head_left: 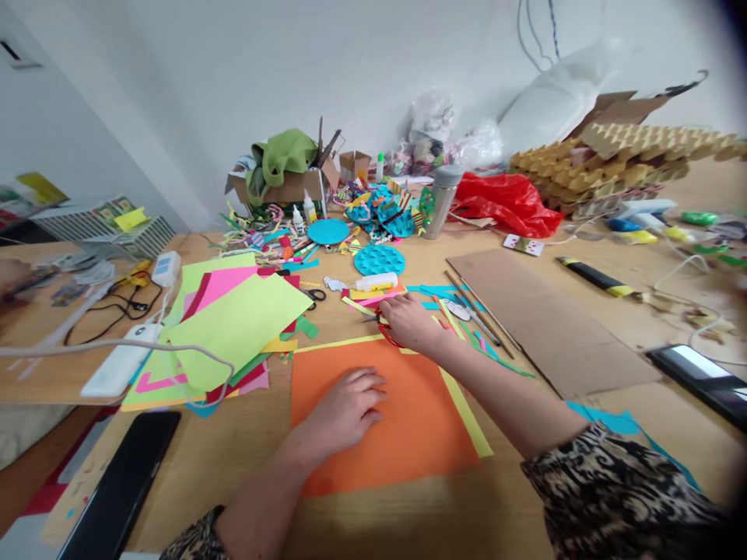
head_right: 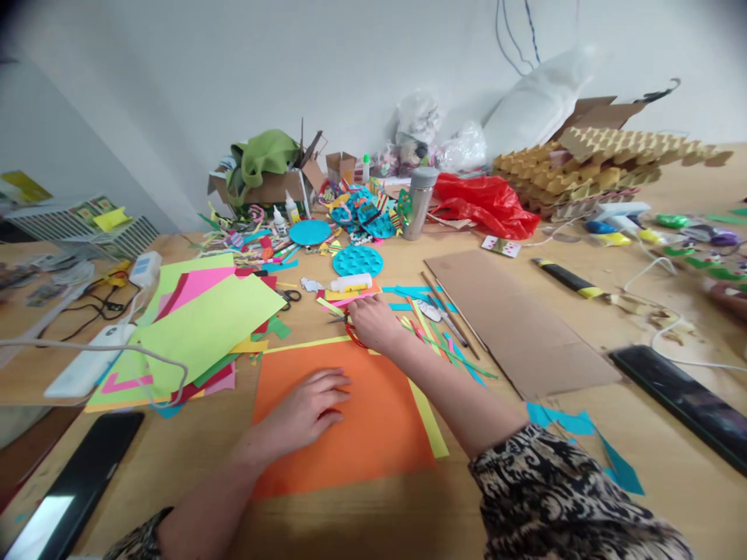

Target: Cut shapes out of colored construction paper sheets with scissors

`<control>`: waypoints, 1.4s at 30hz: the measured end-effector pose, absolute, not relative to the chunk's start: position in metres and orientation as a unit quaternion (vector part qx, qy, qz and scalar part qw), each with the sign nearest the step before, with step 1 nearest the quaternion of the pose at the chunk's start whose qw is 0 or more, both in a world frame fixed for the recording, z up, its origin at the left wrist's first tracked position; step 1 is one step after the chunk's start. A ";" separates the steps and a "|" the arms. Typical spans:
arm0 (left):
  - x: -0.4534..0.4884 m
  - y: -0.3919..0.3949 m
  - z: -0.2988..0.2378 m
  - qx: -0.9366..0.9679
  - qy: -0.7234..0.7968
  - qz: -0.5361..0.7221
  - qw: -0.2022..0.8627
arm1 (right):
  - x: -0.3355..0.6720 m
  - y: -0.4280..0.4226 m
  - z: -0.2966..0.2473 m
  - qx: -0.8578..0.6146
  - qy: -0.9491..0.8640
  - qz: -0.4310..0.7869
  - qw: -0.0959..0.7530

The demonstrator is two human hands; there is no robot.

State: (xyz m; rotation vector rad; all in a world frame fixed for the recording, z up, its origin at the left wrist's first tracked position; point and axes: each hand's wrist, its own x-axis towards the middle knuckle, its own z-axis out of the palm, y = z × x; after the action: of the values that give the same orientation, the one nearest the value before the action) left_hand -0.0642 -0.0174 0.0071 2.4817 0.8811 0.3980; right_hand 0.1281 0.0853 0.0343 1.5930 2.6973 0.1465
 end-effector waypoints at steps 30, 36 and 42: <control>-0.062 -0.019 0.009 0.908 0.320 0.155 0.220 | 0.128 0.110 0.027 0.473 0.877 0.083 -0.012; -0.062 -0.019 0.009 0.910 0.316 0.153 0.219 | 0.127 0.109 0.022 0.457 0.887 0.067 -0.023; -0.062 -0.019 0.009 0.910 0.315 0.156 0.218 | 0.129 0.105 0.023 0.453 0.889 0.057 -0.028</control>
State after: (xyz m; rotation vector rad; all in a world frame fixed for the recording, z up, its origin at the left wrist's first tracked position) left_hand -0.0617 -0.0194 0.0087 2.5199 0.8724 0.4324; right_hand 0.1288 0.1050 0.0229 1.4501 2.8444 0.1821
